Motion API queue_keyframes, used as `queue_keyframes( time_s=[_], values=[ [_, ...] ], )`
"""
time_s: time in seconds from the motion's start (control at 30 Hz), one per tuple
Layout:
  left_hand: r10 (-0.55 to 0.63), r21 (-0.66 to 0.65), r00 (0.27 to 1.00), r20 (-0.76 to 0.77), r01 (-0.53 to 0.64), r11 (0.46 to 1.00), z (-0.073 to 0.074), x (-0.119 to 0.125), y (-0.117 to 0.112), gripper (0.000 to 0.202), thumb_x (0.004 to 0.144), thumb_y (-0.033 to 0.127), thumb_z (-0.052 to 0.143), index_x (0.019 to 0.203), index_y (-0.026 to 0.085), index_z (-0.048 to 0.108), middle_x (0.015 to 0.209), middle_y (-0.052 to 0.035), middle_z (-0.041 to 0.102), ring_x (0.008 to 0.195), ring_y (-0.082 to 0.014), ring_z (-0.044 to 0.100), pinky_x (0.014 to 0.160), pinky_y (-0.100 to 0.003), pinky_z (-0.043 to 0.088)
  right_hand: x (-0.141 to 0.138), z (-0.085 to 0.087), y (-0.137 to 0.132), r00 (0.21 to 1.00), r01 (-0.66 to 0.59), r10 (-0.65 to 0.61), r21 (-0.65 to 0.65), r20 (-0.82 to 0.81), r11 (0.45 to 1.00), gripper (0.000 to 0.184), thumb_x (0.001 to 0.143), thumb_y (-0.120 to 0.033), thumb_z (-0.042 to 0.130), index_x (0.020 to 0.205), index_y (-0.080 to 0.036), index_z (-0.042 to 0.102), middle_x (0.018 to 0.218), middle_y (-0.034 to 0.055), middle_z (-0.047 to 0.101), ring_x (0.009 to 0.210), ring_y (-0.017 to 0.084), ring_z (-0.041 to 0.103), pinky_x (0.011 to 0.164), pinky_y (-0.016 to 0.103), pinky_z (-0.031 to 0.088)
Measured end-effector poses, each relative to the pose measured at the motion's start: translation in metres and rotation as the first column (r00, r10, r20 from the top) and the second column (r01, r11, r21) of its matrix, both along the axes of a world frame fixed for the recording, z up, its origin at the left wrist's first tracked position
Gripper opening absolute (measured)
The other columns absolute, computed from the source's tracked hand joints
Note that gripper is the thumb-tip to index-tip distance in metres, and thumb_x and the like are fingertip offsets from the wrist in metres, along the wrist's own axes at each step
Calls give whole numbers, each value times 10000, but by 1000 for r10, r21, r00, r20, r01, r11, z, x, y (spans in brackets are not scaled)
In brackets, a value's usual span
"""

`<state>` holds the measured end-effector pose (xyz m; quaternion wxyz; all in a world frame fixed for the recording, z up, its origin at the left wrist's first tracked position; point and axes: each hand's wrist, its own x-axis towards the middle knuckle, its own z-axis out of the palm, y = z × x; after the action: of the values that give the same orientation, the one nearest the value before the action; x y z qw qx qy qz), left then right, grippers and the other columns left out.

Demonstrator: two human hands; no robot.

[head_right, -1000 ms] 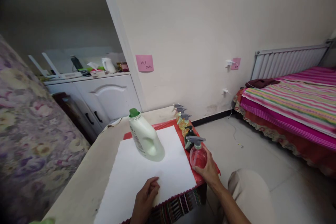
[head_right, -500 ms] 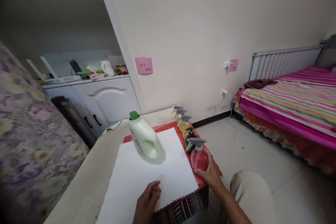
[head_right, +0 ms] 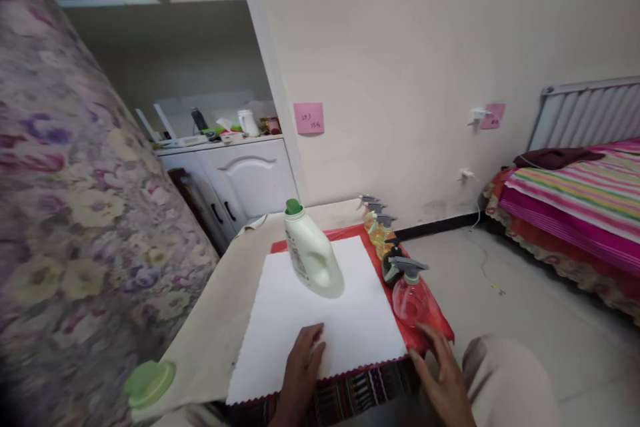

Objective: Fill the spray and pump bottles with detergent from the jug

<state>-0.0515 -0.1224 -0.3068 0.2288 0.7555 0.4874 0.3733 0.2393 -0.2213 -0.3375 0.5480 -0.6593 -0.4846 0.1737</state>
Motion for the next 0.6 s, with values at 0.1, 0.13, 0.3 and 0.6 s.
queue_keyframes(
  time_s=[0.1, 0.13, 0.3, 0.6],
  values=[
    [183, 203, 956, -230, -137, 970, -14, -25, 7, 414, 914, 327, 438, 1246, 147, 608, 1300, -149, 620, 1227, -273, 551, 1044, -440, 451, -20, 6, 1, 991, -82, 83, -7, 106, 997, 392, 856, -438, 551, 1204, -259, 554, 1268, 81, 595, 1224, 292, 540, 1052, 480, 444],
    [232, 253, 922, -308, -156, 955, -18, -33, 9, 436, 914, 326, 442, 1276, 132, 588, 1341, -158, 594, 1265, -286, 521, 1056, -452, 436, -26, 8, 3, 987, -101, 101, -6, 125, 995, 381, 866, -426, 538, 1207, -258, 553, 1269, 80, 598, 1220, 283, 547, 1044, 461, 457],
    [337, 360, 727, -599, -131, 924, -29, -54, 14, 524, 910, 404, 469, 1344, 117, 533, 1443, -161, 505, 1341, -333, 439, 1060, -502, 410, -42, 12, 16, 973, -149, 150, -19, 175, 989, 333, 877, -402, 515, 1159, -246, 597, 1198, 75, 660, 1153, 263, 610, 981, 395, 521],
    [335, 355, 641, -691, -103, 929, -24, -56, 7, 569, 935, 462, 394, 1400, 143, 468, 1475, -116, 467, 1348, -305, 437, 1072, -483, 382, -64, -9, 51, 835, -222, 174, 31, 522, 975, 421, 914, -367, 493, 1309, -221, 512, 1360, 124, 561, 1272, 278, 520, 1037, 461, 481]
  ],
)
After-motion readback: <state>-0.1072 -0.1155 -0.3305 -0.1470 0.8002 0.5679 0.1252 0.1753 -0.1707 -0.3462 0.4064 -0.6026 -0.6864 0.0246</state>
